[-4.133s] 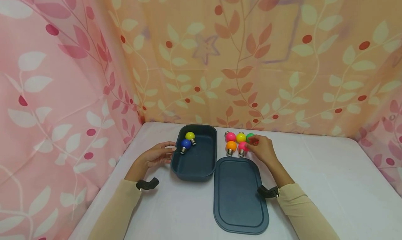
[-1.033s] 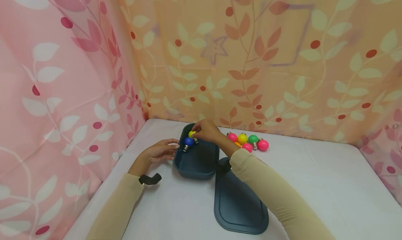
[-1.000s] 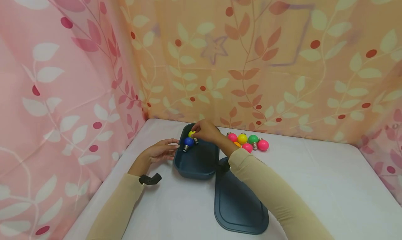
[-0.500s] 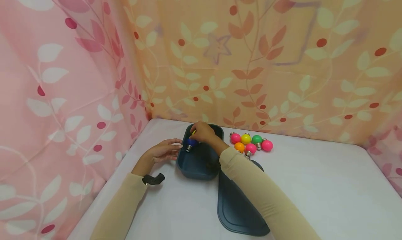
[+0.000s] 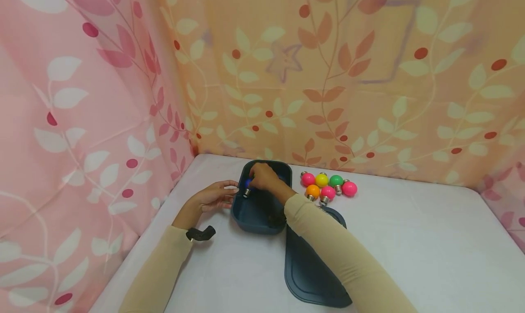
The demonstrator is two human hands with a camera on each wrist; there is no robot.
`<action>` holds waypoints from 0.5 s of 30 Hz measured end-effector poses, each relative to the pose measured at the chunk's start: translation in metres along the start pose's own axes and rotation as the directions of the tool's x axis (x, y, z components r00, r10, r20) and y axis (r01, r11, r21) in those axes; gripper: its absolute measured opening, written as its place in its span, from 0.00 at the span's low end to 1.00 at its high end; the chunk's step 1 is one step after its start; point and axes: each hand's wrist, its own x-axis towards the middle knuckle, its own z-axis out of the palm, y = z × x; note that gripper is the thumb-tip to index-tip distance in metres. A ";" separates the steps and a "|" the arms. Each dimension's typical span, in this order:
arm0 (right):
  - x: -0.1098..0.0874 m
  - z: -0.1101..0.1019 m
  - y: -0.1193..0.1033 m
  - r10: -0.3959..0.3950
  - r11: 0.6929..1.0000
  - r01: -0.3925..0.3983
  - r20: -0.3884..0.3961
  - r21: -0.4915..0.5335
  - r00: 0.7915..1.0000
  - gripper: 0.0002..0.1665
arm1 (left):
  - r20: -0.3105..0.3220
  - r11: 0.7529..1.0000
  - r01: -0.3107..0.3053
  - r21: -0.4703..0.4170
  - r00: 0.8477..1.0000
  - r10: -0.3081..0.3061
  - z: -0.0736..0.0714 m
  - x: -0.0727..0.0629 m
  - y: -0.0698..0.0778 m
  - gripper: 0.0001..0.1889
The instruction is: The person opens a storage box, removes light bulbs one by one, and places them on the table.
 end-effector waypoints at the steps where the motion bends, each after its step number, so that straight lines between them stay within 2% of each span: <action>1: 0.000 0.001 0.000 -0.007 1.000 0.007 0.000 -0.004 1.000 0.16 | 0.001 1.000 0.000 -0.004 1.000 0.000 0.000 0.000 0.000 0.08; 10: -0.002 0.001 -0.004 -0.040 0.998 0.042 0.037 -0.053 0.999 0.17 | -0.018 1.000 0.000 0.025 1.000 0.001 -0.002 -0.001 0.000 0.08; 15: -0.002 -0.008 -0.008 -0.037 0.997 0.040 0.045 -0.068 0.998 0.17 | -0.012 1.000 0.005 0.021 1.000 -0.005 -0.001 0.000 0.000 0.08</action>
